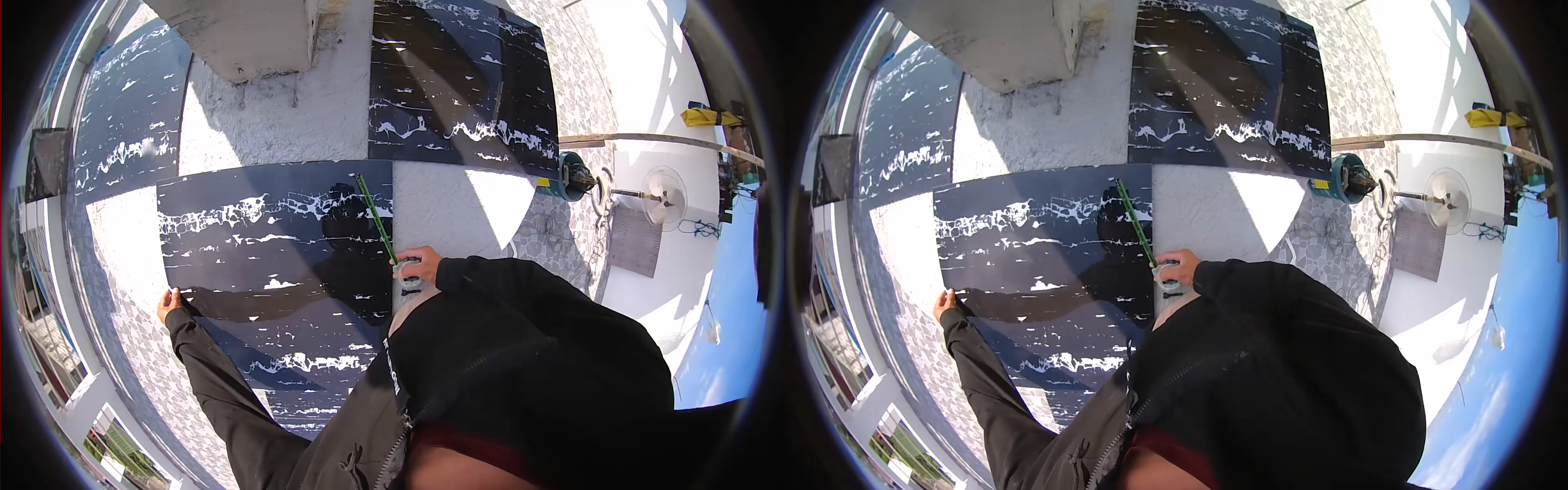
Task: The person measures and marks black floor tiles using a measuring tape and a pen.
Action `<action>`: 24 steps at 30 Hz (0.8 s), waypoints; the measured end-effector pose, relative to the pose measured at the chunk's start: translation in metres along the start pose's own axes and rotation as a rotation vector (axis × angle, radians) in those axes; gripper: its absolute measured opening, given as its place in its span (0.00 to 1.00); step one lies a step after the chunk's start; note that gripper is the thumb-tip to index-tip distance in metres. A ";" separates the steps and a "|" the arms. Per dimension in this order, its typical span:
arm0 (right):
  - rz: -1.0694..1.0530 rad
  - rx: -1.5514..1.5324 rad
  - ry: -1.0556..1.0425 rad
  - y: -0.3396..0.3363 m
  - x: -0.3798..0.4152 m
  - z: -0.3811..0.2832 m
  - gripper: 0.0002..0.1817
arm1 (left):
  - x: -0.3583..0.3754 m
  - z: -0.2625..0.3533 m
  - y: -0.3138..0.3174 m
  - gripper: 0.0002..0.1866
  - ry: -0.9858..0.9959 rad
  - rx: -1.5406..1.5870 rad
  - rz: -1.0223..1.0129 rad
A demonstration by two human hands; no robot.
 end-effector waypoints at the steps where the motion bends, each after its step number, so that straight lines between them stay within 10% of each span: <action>1: -0.009 0.007 -0.025 -0.002 -0.003 0.003 0.22 | -0.007 -0.012 0.004 0.21 -0.019 0.086 0.038; 21: 0.038 0.130 -0.125 -0.002 0.009 -0.003 0.25 | -0.022 -0.017 0.014 0.32 -0.048 0.001 0.051; 24: 0.013 0.275 -0.195 0.000 0.007 -0.014 0.26 | -0.008 -0.005 0.011 0.30 0.095 -0.382 0.153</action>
Point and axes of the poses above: each hand's wrist, its own x-axis away from the middle knuckle, its own y-axis out of the palm, z = x × y, the point moved 6 cm from there along -x, towards the middle knuckle, and after that the axes turned 11 degrees about -x, right-handed, at the moved point
